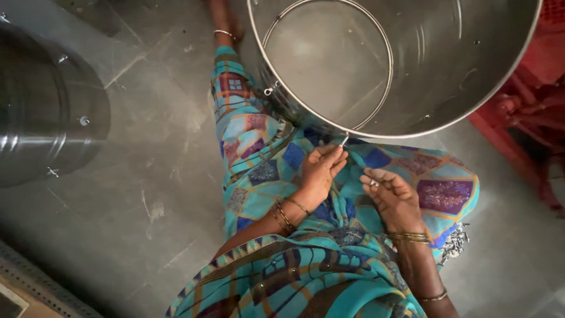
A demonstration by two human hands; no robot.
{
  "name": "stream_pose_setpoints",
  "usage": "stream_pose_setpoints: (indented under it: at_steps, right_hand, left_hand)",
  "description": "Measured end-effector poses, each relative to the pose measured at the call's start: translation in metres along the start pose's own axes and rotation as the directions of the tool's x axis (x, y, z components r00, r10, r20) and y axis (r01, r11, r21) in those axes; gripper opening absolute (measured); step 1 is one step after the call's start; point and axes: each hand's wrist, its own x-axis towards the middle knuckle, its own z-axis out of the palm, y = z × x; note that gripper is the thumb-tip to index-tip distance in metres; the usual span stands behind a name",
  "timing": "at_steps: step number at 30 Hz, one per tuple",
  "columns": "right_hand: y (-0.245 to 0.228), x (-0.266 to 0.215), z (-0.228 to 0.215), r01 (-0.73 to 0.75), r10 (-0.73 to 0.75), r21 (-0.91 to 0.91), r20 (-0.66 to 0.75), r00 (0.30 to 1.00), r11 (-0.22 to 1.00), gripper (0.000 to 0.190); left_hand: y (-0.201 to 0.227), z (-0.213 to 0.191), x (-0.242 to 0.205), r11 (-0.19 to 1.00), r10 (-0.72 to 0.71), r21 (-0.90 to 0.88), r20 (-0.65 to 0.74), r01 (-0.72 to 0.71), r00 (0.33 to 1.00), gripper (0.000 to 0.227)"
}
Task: The person sits on the floor and assembles a large metal container by hand. They pick up bolts and washers from a pile on the floor, insert the bolts into pre-drilled holes on the container's rim, and tighten them. The person repeatedly reaches for hardware and secures it around the circumference of the container.
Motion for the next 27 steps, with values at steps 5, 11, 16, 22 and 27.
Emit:
stream_pose_setpoints:
  at_steps: [5, 11, 16, 22, 27]
  right_hand:
    - [-0.003, 0.000, -0.008, -0.009, 0.008, 0.084, 0.012, 1.000, 0.996, 0.028]
    - [0.001, -0.002, -0.010, -0.073, 0.078, 0.067, -0.067, 0.995, 0.995, 0.027]
    - [0.009, 0.001, -0.020, -0.059, 0.062, 0.060, -0.044, 0.997, 0.996, 0.025]
    - [-0.045, 0.000, -0.011, 0.191, -0.200, -0.220, -0.020, 0.980, 0.957, 0.034]
    - [-0.118, 0.026, -0.003, 0.408, -0.781, -0.913, 0.276, 0.560, -0.030, 0.010]
  left_hand:
    - [0.003, 0.003, -0.006, 0.999, 0.005, -0.042, -0.023, -0.006, 1.000, 0.020]
    - [0.004, 0.016, -0.007, 0.998, 0.048, -0.046, -0.012, -0.048, 0.999, 0.020]
    - [0.002, 0.019, 0.007, 0.996, 0.093, 0.013, -0.013, -0.093, 0.996, 0.019]
    - [0.001, 0.020, 0.008, 0.996, 0.086, 0.032, -0.026, -0.085, 0.996, 0.018]
    - [0.006, 0.020, 0.006, 0.998, 0.057, 0.015, -0.009, -0.057, 0.998, 0.019]
